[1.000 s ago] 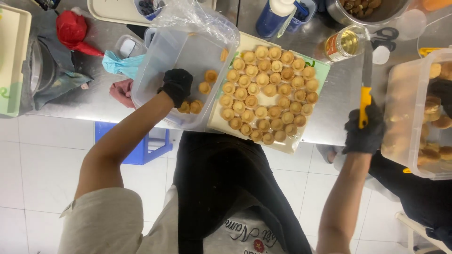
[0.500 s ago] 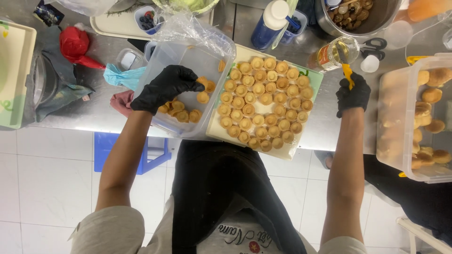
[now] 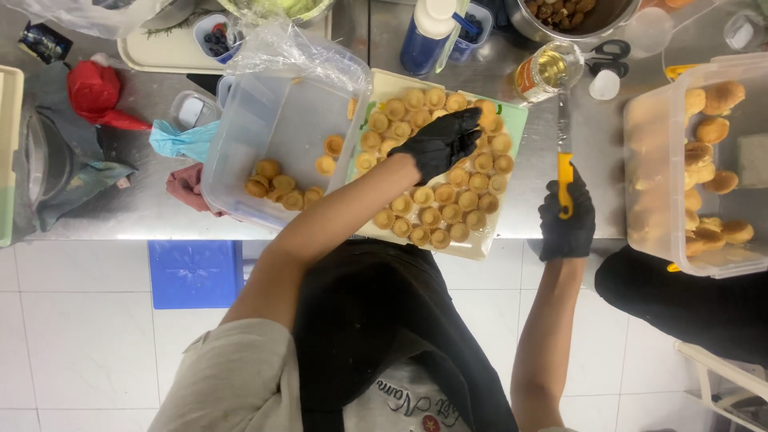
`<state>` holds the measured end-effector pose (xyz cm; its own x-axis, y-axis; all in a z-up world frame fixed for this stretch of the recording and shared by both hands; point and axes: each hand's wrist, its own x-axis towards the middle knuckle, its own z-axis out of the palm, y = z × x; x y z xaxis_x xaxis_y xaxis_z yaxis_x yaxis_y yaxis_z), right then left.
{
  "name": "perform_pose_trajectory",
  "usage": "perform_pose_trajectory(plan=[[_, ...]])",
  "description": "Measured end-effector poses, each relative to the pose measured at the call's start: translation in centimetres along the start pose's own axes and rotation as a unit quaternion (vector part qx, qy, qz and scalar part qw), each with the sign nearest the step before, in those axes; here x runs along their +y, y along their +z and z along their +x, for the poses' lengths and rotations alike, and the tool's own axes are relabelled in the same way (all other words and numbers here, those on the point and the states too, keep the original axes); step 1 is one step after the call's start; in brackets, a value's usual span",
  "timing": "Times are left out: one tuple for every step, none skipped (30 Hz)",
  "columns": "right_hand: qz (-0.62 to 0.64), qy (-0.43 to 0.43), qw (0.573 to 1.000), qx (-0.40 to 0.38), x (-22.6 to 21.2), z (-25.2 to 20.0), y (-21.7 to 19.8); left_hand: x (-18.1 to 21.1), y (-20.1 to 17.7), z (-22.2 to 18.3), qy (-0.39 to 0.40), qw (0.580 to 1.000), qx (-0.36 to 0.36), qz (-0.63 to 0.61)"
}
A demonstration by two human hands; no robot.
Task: Applying glaze to the inside of tart shells and arranging them on a tray.
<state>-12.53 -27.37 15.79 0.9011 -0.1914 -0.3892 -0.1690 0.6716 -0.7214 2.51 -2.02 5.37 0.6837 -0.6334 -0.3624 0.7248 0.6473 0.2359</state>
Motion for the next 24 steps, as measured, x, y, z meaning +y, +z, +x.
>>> perform_pose_trajectory(plan=[[-0.058, -0.034, 0.998, 0.017, 0.3, -1.5, 1.2, -0.5, 0.7, 1.1, -0.004, 1.000, 0.005, 0.010], [-0.117, -0.069, 0.990, 0.036, 0.5, -3.0, 2.3, -1.1, 1.6, 2.3, -0.010, 1.000, 0.010, 0.020], [-0.117, -0.072, 0.990, 0.040, 1.1, -3.6, 1.7, -1.5, 2.3, 2.9, -0.014, 1.000, 0.007, 0.021], [-0.197, -0.131, 0.971, 0.030, 1.8, -4.1, 1.2, -1.8, 3.0, 3.5, -0.020, 0.999, 0.016, 0.038], [-0.275, -0.188, 0.943, 0.021, 2.7, -4.7, 0.7, -2.1, 3.7, 4.0, -0.026, 0.998, 0.025, 0.055], [-0.273, -0.190, 0.943, 0.026, 2.7, -5.6, 1.8, -2.1, 4.0, 3.6, -0.031, 0.998, 0.024, 0.058], [-0.370, -0.237, 0.898, 0.016, 2.7, -6.4, 3.0, -2.0, 4.3, 3.1, -0.027, 0.999, -0.004, 0.045], [-0.464, -0.278, 0.841, 0.003, 2.8, -7.2, 4.1, -1.9, 4.5, 2.5, -0.022, 0.999, -0.031, 0.030], [-0.463, -0.278, 0.842, 0.006, 2.7, -7.8, 4.8, -1.9, 4.6, 2.2, -0.024, 0.999, -0.031, 0.031], [-0.533, -0.292, 0.794, 0.016, 2.5, -8.3, 5.4, -1.7, 4.6, 1.8, -0.018, 0.999, -0.034, 0.038], [-0.599, -0.304, 0.740, 0.026, 2.5, -8.8, 6.2, -1.6, 4.6, 1.3, -0.011, 0.998, -0.036, 0.044], [-0.600, -0.302, 0.741, 0.023, 2.3, -9.1, 6.3, -1.5, 4.6, 0.9, -0.009, 0.998, -0.034, 0.043], [-0.612, -0.307, 0.728, 0.026, 2.2, -9.4, 6.4, -1.4, 4.6, 0.5, -0.003, 0.997, -0.023, 0.067], [-0.624, -0.312, 0.715, 0.027, 2.2, -9.6, 6.6, -1.2, 4.5, 0.0, 0.004, 0.996, -0.012, 0.090], [-0.624, -0.311, 0.716, 0.023, 2.1, -9.7, 5.8, -1.0, 4.2, -0.3, 0.007, 0.996, -0.009, 0.089], [-0.563, -0.294, 0.772, 0.001, 2.0, -9.7, 5.0, -0.9, 3.9, -0.6, 0.007, 0.997, -0.002, 0.074], [-0.498, -0.274, 0.823, -0.020, 1.9, -9.8, 4.2, -0.7, 3.5, -1.0, 0.007, 0.998, 0.006, 0.059], [-0.498, -0.273, 0.823, -0.025, 1.7, -9.9, 4.2, -0.5, 3.2, -1.2, 0.012, 0.998, 0.008, 0.058], [-0.427, -0.242, 0.871, -0.022, 1.5, -10.1, 4.1, -0.2, 2.9, -1.5, 0.010, 0.999, 0.017, 0.037], [-0.353, -0.208, 0.912, -0.017, 1.3, -10.4, 3.9, -0.2, 2.6, -1.8, 0.006, 1.000, 0.025, 0.016], [-0.353, -0.205, 0.913, -0.020, 1.1, -10.3, 4.9, 0.1, 2.5, -2.4, 0.009, 0.999, 0.028, 0.015], [-0.325, -0.192, 0.926, -0.010, 1.0, -10.5, 5.7, 0.2, 2.4, -2.9, 0.017, 1.000, 0.006, 0.013], [-0.296, -0.178, 0.938, -0.001, 0.8, -10.6, 6.5, 0.2, 2.4, -3.5, 0.025, 1.000, -0.015, 0.011], [-0.296, -0.175, 0.939, 0.000, 1.2, -10.3, 6.3, 0.2, 2.7, -4.0, 0.025, 1.000, -0.012, 0.009]])
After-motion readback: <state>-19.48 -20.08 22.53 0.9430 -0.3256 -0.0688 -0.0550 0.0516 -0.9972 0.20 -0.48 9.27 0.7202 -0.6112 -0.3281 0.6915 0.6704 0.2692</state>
